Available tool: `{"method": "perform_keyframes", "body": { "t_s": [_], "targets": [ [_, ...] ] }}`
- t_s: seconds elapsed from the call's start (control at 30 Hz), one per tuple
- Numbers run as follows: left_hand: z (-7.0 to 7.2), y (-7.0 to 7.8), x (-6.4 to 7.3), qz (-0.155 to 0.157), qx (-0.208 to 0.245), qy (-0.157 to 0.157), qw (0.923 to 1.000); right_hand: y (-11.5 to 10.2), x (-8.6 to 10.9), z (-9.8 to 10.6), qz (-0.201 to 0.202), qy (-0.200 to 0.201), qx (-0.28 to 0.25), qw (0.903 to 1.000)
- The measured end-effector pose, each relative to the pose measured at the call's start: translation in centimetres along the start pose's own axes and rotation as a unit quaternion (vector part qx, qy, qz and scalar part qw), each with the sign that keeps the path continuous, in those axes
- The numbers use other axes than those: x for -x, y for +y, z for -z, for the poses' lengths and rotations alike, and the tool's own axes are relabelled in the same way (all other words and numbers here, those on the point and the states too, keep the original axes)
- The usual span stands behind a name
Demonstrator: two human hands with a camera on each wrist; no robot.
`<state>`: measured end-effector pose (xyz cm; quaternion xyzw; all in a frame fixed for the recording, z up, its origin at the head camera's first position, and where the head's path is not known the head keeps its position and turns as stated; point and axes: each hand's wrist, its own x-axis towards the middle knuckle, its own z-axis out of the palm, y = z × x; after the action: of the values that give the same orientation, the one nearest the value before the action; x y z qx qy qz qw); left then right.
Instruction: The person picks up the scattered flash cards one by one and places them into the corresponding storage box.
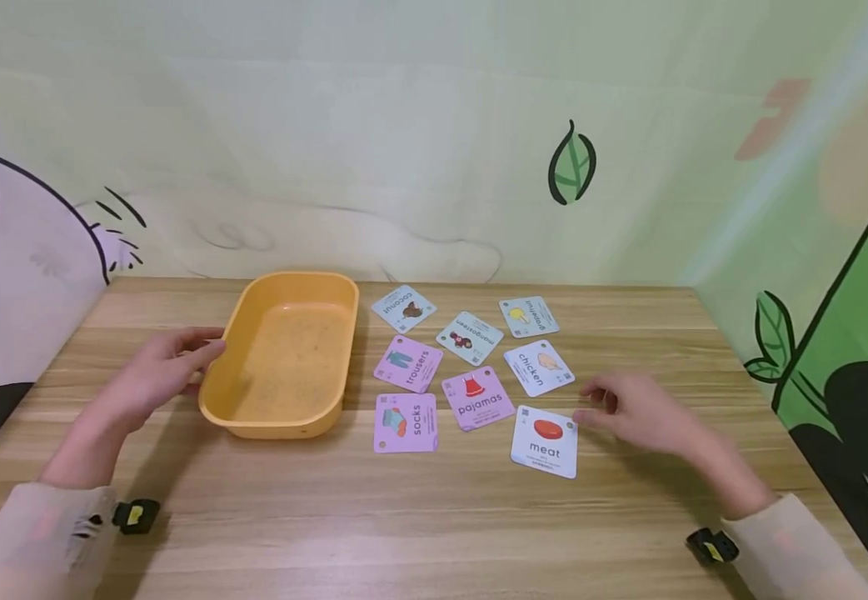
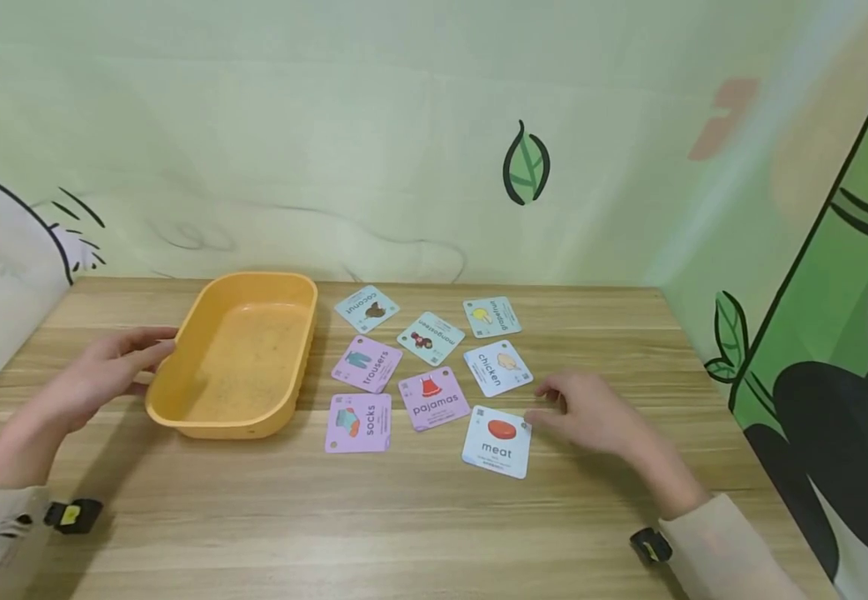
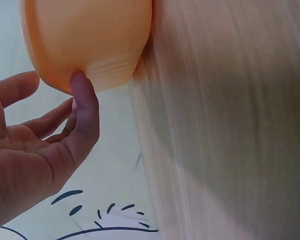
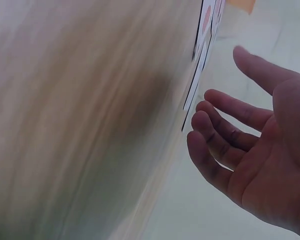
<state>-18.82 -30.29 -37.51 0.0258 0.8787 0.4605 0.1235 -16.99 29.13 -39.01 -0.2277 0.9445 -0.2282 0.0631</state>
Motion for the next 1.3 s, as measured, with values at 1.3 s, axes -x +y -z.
{"method": "perform_keyframes", "body": {
  "t_s": [1.3],
  "targets": [
    [0.9, -1.1, -0.6, 0.025, 0.068, -0.037, 0.9967, -1.3, -1.2, -1.5, 0.015, -0.096, -0.06, 0.9935]
  ]
}}
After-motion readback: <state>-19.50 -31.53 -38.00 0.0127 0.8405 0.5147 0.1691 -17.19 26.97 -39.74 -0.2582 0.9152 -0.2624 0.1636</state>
